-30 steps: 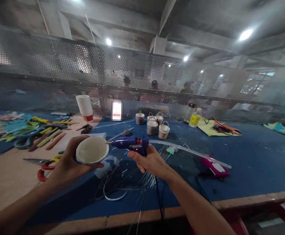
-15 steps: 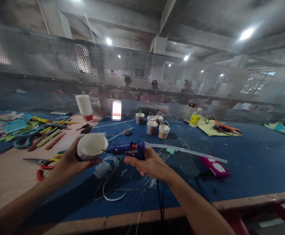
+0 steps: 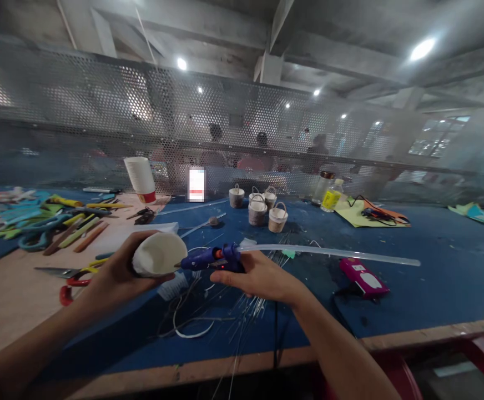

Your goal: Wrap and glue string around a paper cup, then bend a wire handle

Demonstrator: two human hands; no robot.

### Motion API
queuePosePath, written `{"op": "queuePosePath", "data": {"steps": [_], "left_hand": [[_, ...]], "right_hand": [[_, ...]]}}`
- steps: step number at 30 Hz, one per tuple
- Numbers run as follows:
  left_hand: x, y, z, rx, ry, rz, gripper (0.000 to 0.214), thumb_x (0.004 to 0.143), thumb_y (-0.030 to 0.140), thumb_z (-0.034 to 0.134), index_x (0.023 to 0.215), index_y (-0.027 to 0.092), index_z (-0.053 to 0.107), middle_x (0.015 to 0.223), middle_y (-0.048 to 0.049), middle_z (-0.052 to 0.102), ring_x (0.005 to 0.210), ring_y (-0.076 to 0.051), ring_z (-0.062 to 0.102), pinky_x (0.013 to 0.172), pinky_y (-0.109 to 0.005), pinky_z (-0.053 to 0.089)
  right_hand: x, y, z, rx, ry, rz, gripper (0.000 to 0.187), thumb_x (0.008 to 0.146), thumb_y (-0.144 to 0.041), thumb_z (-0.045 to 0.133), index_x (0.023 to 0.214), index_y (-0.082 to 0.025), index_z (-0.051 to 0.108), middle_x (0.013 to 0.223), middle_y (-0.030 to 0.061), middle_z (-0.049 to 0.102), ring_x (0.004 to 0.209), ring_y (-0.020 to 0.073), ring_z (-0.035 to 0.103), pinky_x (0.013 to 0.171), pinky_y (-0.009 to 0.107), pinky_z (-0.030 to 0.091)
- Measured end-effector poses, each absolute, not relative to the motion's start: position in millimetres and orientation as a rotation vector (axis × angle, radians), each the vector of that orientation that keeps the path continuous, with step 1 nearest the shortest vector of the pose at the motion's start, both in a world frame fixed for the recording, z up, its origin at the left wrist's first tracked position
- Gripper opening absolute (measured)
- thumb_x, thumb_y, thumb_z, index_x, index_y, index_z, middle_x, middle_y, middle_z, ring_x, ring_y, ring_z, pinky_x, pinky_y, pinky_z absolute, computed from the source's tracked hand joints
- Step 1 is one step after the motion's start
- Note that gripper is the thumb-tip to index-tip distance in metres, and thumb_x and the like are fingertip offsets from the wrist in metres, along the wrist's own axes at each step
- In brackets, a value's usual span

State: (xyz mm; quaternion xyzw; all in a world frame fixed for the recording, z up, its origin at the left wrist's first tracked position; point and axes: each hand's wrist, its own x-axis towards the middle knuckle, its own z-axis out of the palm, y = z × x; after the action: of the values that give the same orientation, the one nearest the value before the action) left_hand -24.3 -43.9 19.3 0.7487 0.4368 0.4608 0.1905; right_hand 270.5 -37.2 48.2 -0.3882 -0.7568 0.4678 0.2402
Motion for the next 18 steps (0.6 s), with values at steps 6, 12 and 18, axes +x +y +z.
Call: {"op": "queuePosePath", "data": {"steps": [6,12,18], "left_hand": [[-24.3,-43.1,17.1,2.174,1.234,1.274,0.062,0.075,0.038,0.080,0.125,0.025,0.045,0.112,-0.0049,0.062,0.101,-0.024,0.064,0.088,-0.036,0.056],[-26.4,-41.0,14.0,2.186,1.237,1.267,0.064,0.071,0.040,0.081,0.124,0.027,0.048,0.112,-0.0064,0.065,0.101,-0.027,0.065,0.087,-0.037,0.058],[-25.6,-41.2,15.3,2.167,1.234,1.263,0.063,0.071,0.040,0.080,0.124,0.025,0.048,0.109,-0.0066,0.067,0.099,-0.027,0.067,0.084,-0.036,0.059]], "right_hand": [[274.1,-36.8,50.2,-1.101,-2.124,1.226,0.034,0.085,-0.045,0.074,0.107,-0.020,0.068,0.061,-0.0070,0.044,0.047,0.0060,0.043,0.038,0.017,0.037],[274.4,-36.6,52.1,-1.087,-2.157,1.177,0.032,0.086,-0.044,0.073,0.107,-0.019,0.068,0.063,-0.0066,0.042,0.049,0.0060,0.041,0.041,0.018,0.035],[273.2,-38.1,58.5,-1.071,-2.202,1.146,0.031,0.088,-0.044,0.070,0.106,-0.019,0.068,0.063,-0.0065,0.042,0.050,0.0072,0.040,0.046,0.021,0.033]]}}
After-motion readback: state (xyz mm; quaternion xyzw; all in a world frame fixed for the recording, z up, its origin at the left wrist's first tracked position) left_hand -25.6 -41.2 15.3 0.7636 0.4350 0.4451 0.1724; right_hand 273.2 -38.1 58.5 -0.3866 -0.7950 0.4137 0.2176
